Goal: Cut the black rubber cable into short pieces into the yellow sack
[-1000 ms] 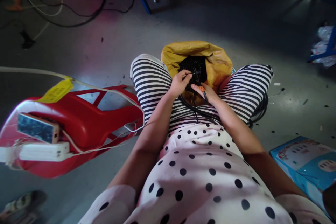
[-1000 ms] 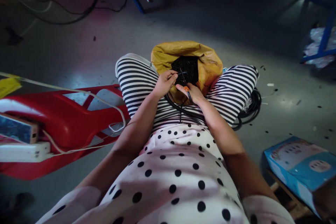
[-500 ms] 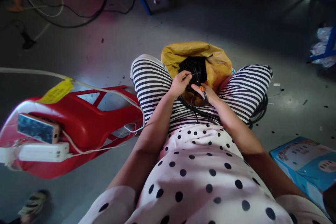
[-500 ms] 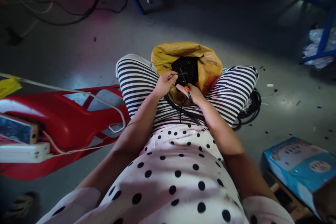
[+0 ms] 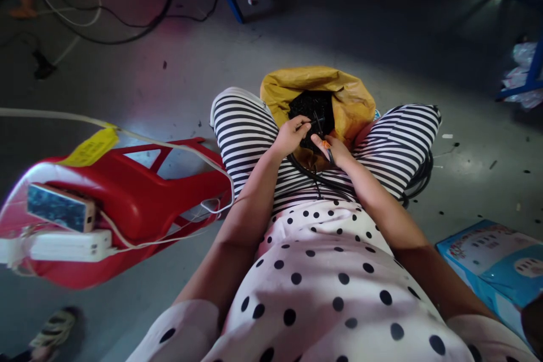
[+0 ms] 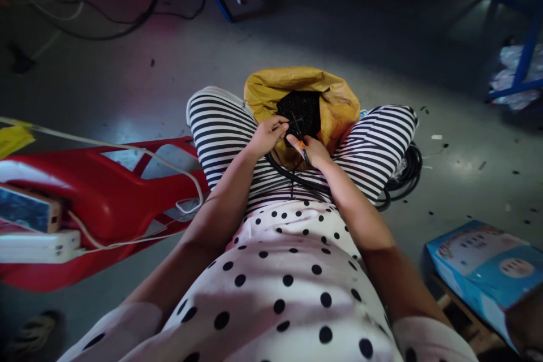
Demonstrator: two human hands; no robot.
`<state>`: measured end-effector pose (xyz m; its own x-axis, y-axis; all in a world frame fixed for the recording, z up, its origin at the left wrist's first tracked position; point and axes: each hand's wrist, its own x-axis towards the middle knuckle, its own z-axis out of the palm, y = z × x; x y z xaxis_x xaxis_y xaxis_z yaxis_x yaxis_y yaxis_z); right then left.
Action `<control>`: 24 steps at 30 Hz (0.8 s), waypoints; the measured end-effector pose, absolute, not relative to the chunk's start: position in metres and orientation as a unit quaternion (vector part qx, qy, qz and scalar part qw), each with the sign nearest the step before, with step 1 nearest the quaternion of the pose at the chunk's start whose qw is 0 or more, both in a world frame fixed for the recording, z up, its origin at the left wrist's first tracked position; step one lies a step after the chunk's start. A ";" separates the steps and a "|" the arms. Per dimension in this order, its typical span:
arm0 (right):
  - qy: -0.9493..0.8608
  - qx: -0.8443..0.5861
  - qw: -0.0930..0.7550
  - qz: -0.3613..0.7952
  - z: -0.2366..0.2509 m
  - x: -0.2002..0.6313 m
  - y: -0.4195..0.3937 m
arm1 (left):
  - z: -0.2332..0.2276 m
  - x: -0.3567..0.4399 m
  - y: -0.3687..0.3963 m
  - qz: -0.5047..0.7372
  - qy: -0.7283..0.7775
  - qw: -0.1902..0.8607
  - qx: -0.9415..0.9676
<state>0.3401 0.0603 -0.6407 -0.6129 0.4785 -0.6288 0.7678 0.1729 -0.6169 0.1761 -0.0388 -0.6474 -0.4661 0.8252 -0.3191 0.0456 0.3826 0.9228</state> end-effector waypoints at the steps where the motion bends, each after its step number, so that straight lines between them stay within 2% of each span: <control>1: 0.756 0.418 0.150 -0.481 -0.644 0.340 0.060 | -0.647 0.175 -0.039 0.452 0.720 0.427 0.309; 8: 0.757 0.436 0.167 -0.457 -0.646 0.340 0.061 | -0.644 0.174 -0.035 0.422 0.728 0.440 0.314; 19: 0.689 0.477 0.147 -0.525 -0.664 0.342 0.062 | -0.645 0.185 -0.030 0.422 0.734 0.508 0.155; 24: 0.633 0.488 0.074 -0.597 -0.662 0.341 0.062 | -0.637 0.185 -0.030 0.452 0.723 0.521 0.050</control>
